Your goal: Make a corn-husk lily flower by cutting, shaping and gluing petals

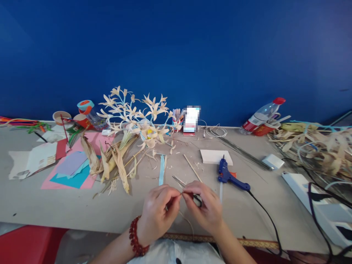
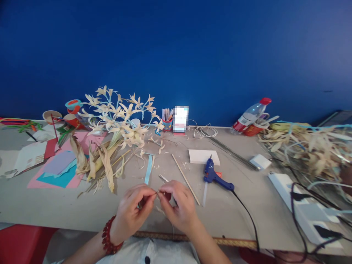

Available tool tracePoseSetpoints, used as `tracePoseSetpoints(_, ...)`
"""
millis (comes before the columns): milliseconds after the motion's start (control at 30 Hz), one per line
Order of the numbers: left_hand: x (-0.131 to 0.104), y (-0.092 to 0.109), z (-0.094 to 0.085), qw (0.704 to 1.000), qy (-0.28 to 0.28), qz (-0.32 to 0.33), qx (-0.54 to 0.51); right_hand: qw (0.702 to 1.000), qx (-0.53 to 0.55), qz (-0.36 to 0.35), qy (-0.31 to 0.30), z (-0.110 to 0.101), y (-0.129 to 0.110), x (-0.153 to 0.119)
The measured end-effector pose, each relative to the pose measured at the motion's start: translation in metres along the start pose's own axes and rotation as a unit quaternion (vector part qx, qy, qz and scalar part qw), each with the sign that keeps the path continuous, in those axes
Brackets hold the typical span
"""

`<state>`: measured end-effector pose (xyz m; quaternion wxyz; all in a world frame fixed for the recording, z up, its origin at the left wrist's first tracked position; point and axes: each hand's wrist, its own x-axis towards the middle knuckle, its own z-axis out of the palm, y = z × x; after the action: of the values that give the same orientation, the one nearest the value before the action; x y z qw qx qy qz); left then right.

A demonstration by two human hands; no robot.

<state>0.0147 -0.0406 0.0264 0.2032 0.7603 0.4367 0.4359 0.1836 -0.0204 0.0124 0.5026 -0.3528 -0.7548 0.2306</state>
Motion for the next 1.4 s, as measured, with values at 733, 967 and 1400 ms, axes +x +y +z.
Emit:
tracePoseSetpoints(733, 0.009, -0.024, 0.006, 0.798, -0.034, -0.382, -0.465, 0.865, -0.401, 0.177, -0.244, -0.033, 0.046, -0.043)
tracePoseSetpoints(967, 0.007, -0.027, 0.004, 0.799, -0.024, -0.378, -0.467, 0.919, -0.031, 0.358, -0.164, -0.049, 0.047, -0.037)
tracePoseSetpoints(1400, 0.008, -0.015, 0.012, 0.888, -0.029, -0.309, -0.339, 0.819, 0.441, 0.361, 0.074, -0.006, 0.023, -0.018)
